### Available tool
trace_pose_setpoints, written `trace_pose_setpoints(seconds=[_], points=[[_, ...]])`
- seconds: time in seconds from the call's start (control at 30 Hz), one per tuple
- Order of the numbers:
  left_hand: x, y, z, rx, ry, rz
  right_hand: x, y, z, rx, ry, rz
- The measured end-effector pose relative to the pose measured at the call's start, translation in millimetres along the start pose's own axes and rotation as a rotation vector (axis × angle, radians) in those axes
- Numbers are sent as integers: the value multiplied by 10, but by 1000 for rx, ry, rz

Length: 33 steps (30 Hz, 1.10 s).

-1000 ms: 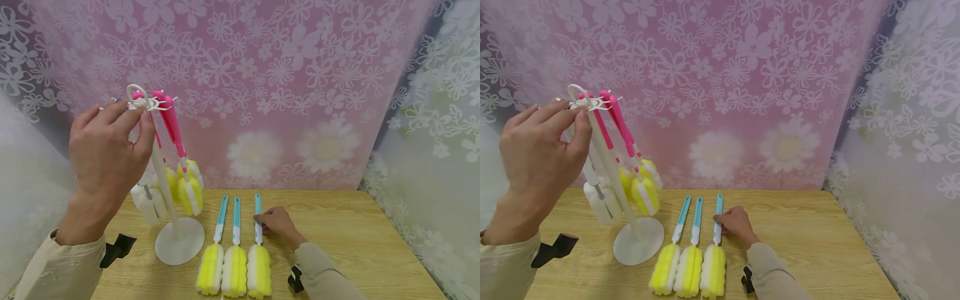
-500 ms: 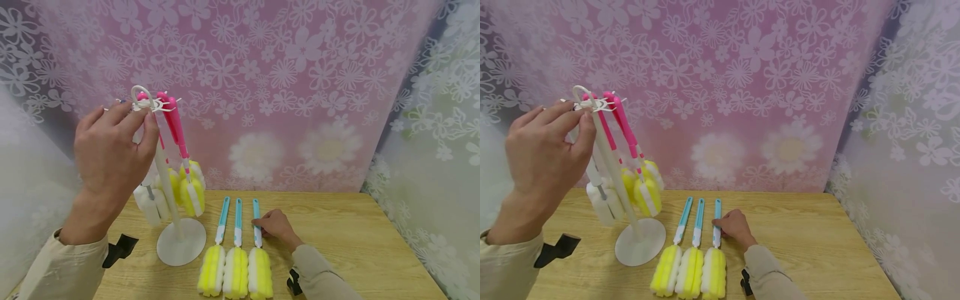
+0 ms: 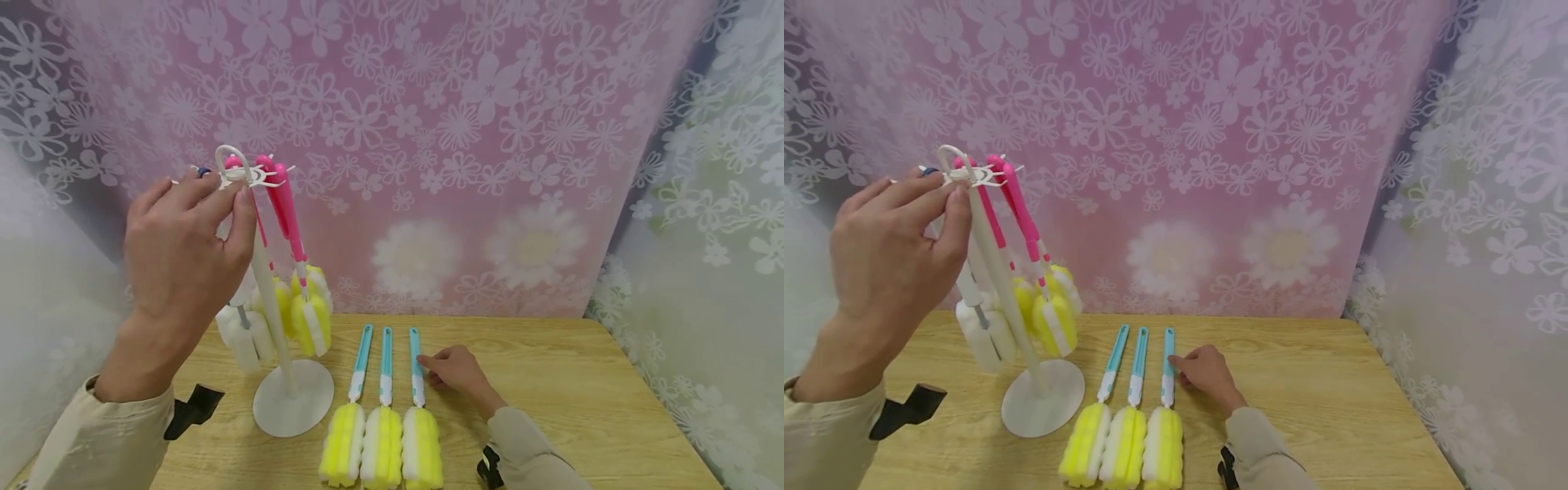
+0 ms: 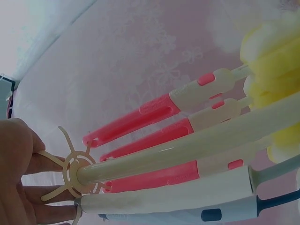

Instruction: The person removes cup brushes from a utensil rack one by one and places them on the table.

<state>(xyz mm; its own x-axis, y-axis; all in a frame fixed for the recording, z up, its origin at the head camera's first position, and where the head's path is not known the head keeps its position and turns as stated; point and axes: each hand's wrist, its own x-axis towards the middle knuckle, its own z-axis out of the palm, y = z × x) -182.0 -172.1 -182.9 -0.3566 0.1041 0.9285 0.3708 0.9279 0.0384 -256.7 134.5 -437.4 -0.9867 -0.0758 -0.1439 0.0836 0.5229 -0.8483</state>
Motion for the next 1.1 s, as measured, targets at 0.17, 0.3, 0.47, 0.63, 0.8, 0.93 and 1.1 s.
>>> trace_pose_setpoints(seconds=[0.17,0.3,0.47,0.63,0.8,0.93,1.1], points=[[-22,-19,30,-60,28,-23,-24,7,-90,5,26,-8],[-23,-61,47,-108,74,-23,-19,-30,-166,81,27,-46],[-20,-123,45,-113,69,9,-60,-94,-242,183,-36,-101],[-9,-124,44,-111,52,-23,-109,-144,-275,248,-88,-150],[5,-127,20,-75,32,-5,-127,-223,-270,273,-108,-175],[1,-145,-21,-48,-21,38,-157,-340,-246,278,-119,-214],[10,-154,-50,-55,-55,32,-223,-576,-178,257,-126,-311]])
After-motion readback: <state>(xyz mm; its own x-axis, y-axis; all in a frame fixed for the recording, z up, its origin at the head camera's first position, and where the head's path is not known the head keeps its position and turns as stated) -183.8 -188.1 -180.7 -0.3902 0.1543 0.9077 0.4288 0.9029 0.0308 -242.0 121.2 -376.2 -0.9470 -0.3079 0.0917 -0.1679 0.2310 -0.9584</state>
